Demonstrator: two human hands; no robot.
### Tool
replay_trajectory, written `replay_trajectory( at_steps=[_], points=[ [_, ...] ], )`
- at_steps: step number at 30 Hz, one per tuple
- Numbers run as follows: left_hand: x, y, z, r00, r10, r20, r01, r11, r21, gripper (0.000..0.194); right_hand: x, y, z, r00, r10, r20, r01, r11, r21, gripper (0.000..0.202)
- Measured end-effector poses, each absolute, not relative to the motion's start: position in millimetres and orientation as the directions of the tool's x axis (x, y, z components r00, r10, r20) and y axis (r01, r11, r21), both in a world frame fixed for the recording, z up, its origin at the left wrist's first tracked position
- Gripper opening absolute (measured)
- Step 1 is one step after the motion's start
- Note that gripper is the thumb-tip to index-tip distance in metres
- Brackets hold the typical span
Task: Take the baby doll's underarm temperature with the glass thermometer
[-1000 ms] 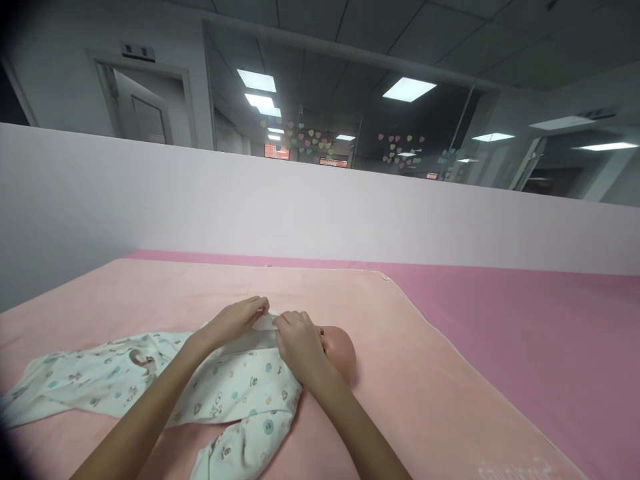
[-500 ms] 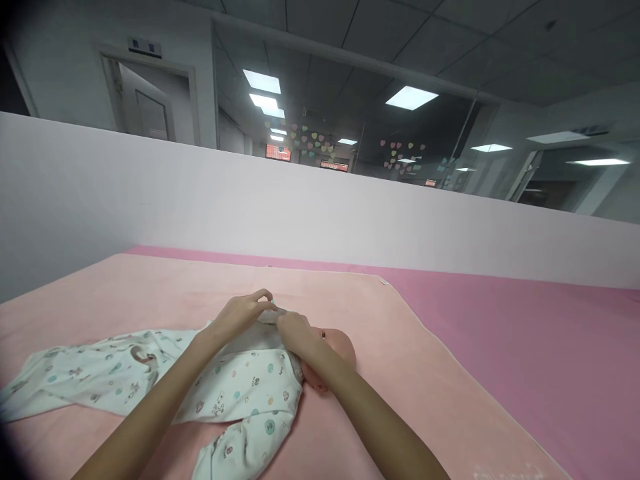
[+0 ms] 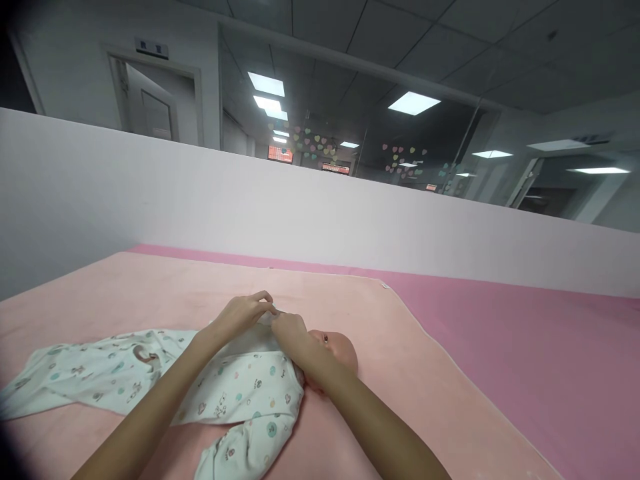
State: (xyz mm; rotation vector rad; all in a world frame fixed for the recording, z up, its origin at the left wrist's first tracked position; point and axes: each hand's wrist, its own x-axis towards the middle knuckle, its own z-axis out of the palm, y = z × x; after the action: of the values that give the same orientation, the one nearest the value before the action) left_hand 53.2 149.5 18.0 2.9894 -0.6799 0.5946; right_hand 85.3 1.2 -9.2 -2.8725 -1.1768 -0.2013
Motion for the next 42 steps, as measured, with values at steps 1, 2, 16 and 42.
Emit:
replay_trajectory(
  at_steps=[1, 2, 16, 42],
  points=[
    [53.2, 149.6, 18.2, 0.832, -0.413, 0.369, -0.422, -0.904, -0.061, 0.040, 81.9, -0.5, -6.8, 0.708, 0.696, 0.123, 0.696, -0.716, 0.047, 0.019],
    [53.2, 149.6, 18.3, 0.833, -0.414, 0.367, -0.425, -0.904, -0.054, 0.039, 78.5, -2.7, -4.1, 0.710, 0.694, 0.117, 0.691, -0.719, 0.074, 0.020],
    [38.7, 143.3, 22.4, 0.887, -0.404, 0.224, -0.452, -0.860, 0.236, 0.028, 47.6, -38.9, 33.0, 0.689, 0.437, 0.578, 0.694, -0.627, -0.354, 0.019],
    [-34.6, 187.9, 20.0, 0.970, -0.220, -0.102, -0.194, -0.956, 0.219, 0.030, 27.5, -61.9, 67.4, 0.841, 0.179, 0.510, 0.500, 0.101, -0.860, 0.023]
  ],
)
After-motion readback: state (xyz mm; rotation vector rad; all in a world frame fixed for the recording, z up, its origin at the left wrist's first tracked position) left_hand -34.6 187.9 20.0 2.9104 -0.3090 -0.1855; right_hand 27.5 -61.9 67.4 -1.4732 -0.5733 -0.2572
